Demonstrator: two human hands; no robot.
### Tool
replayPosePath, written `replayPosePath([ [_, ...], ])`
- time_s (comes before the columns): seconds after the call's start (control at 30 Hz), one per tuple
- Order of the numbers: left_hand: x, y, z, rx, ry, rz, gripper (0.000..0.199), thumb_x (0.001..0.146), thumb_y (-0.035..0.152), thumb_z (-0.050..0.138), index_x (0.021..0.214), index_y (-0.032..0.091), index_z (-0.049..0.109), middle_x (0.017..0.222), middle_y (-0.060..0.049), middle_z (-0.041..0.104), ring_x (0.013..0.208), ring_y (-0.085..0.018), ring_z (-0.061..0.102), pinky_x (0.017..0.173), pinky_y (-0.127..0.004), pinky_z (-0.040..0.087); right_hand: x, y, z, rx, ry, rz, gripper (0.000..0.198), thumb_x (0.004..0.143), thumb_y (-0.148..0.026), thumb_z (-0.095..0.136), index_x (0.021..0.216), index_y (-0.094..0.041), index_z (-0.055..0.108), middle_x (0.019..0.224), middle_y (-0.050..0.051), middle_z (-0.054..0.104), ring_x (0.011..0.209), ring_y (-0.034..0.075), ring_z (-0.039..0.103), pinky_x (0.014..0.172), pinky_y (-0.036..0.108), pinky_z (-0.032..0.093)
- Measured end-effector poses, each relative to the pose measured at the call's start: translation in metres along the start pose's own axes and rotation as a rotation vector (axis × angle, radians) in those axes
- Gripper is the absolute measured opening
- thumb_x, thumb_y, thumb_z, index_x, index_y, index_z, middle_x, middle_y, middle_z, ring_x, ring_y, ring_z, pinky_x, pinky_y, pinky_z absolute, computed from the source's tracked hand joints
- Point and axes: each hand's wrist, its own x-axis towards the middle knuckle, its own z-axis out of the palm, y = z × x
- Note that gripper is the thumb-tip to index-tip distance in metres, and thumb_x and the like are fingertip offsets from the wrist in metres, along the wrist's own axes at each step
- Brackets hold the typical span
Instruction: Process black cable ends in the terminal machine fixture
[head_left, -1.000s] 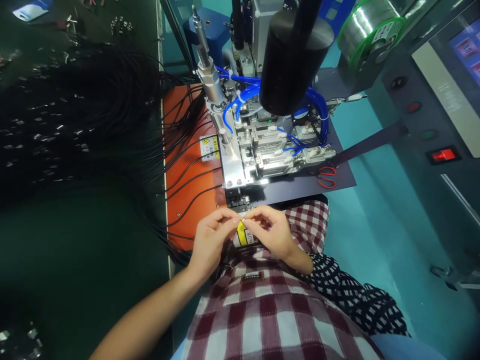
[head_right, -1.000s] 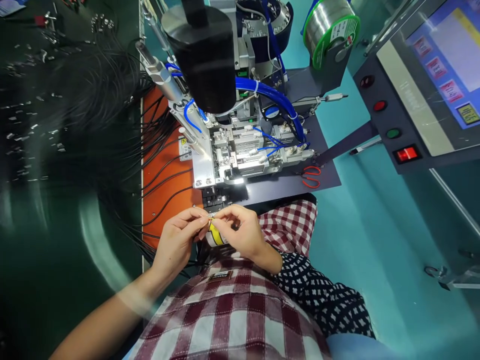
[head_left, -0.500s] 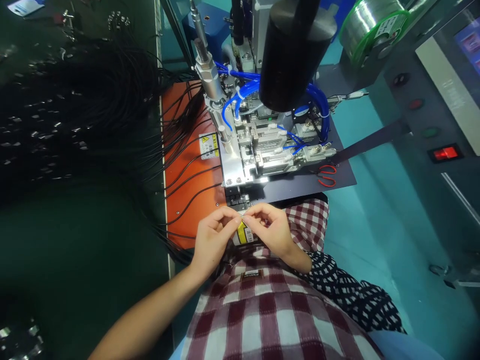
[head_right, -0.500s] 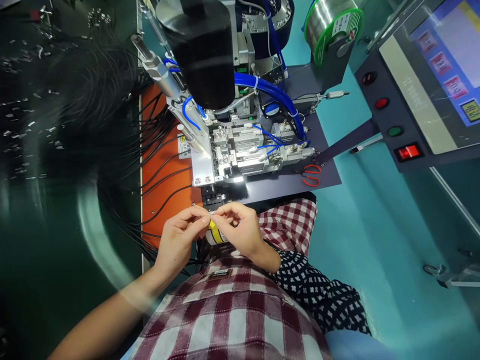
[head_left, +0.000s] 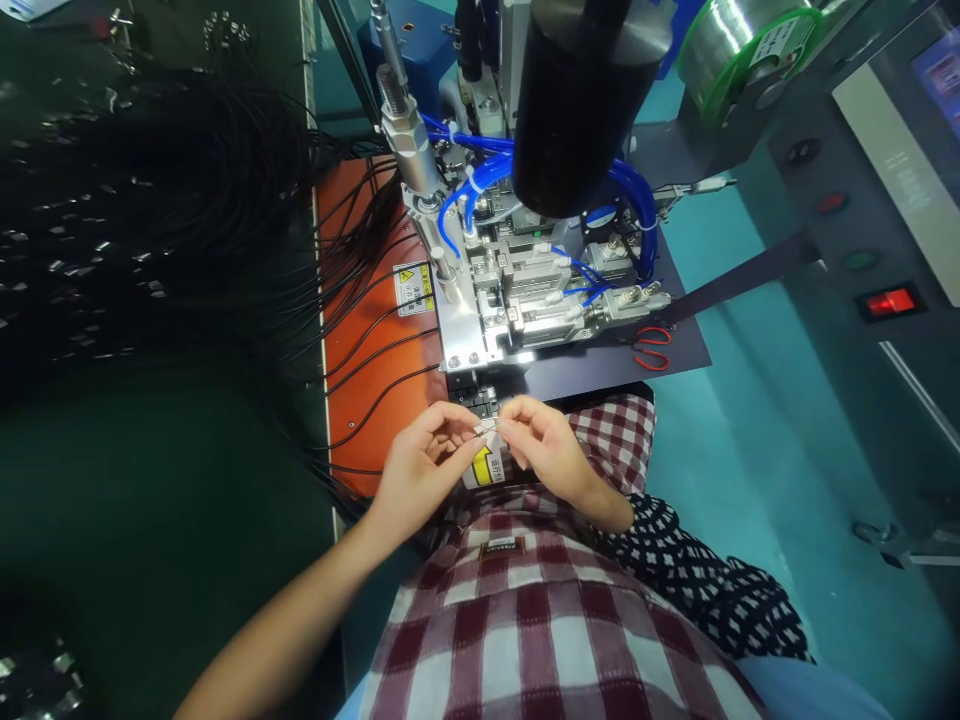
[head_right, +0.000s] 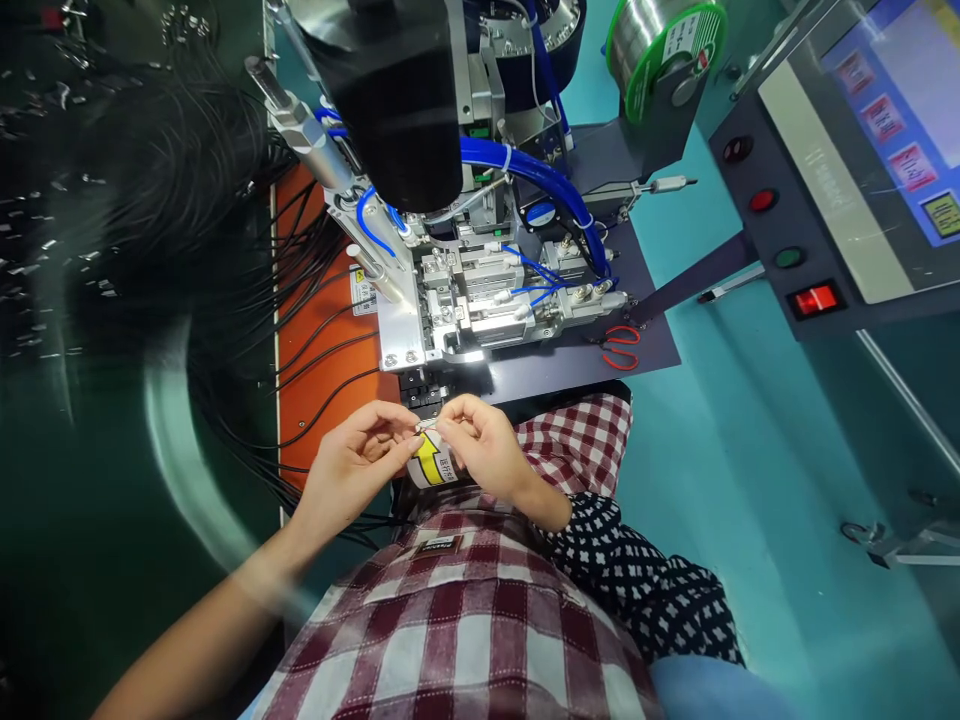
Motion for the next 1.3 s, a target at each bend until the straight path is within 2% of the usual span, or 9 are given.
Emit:
replayPosePath([
  [0.1, 0.003, -0.002, -0.008, 0.254, 0.026, 0.118, 0.008, 0.085, 0.026, 0.063, 0.087, 0.019, 0.064, 0.082, -0.002, 0.062, 0.070, -0.014, 0.058, 0.062, -0.024, 0.048, 0.007, 0.002, -0.008, -0.071, 0.045, -0.034, 0.020, 0.085, -0.036, 0.060, 0.078, -0.019, 0.053, 0.057, -0.007, 0.041, 0.047, 0.007, 0.034, 0.043, 0.021, 0.026],
  [0.23, 0.008, -0.008, -0.014, 0.557, 0.119, 0.371, 0.011, 0.088, 0.016, 0.056, 0.092, 0.018, 0.066, 0.090, -0.005, 0.064, 0.085, -0.016, 0.061, 0.077, -0.027, 0.050, 0.020, 0.007, -0.016, -0.120, 0.087, -0.048, 0.019, 0.085, -0.033, 0.059, 0.076, -0.018, 0.053, 0.060, -0.006, 0.042, 0.050, 0.008, 0.033, 0.045, 0.023, 0.026],
  [0.33, 0.011, -0.015, -0.017, 0.675, 0.124, 0.505, 0.018, 0.090, 0.010, 0.051, 0.098, 0.016, 0.066, 0.089, -0.005, 0.064, 0.084, -0.015, 0.061, 0.079, -0.026, 0.049, 0.026, 0.009, -0.018, -0.128, 0.073, -0.032, 0.017, 0.084, -0.032, 0.059, 0.076, -0.018, 0.054, 0.061, -0.005, 0.043, 0.051, 0.008, 0.034, 0.046, 0.024, 0.026],
  [0.43, 0.013, -0.023, -0.021, 0.753, 0.124, 0.575, 0.024, 0.091, 0.007, 0.048, 0.105, 0.015, 0.066, 0.089, -0.006, 0.064, 0.084, -0.015, 0.061, 0.078, -0.025, 0.050, 0.030, 0.012, -0.018, -0.110, 0.064, -0.016, 0.016, 0.084, -0.031, 0.059, 0.076, -0.018, 0.053, 0.059, -0.006, 0.040, 0.050, 0.008, 0.032, 0.045, 0.023, 0.025],
  [0.8, 0.021, -0.029, -0.028, 0.912, 0.040, 0.619, 0.039, 0.094, 0.009, 0.038, 0.118, 0.019, 0.067, 0.079, -0.005, 0.059, 0.073, -0.015, 0.056, 0.065, -0.026, 0.047, 0.045, 0.021, -0.018, -0.114, 0.059, 0.018, 0.018, 0.083, -0.033, 0.061, 0.076, -0.018, 0.055, 0.057, -0.007, 0.045, 0.049, 0.008, 0.037, 0.047, 0.023, 0.032],
  [1.3, 0.022, -0.032, -0.026, 0.950, 0.049, 0.615, 0.038, 0.094, 0.011, 0.038, 0.118, 0.019, 0.067, 0.079, -0.005, 0.057, 0.073, -0.015, 0.055, 0.065, -0.026, 0.046, 0.044, 0.020, -0.019, -0.243, 0.062, -0.013, 0.015, 0.086, -0.031, 0.057, 0.078, -0.018, 0.054, 0.060, -0.005, 0.046, 0.052, 0.009, 0.041, 0.048, 0.023, 0.034],
])
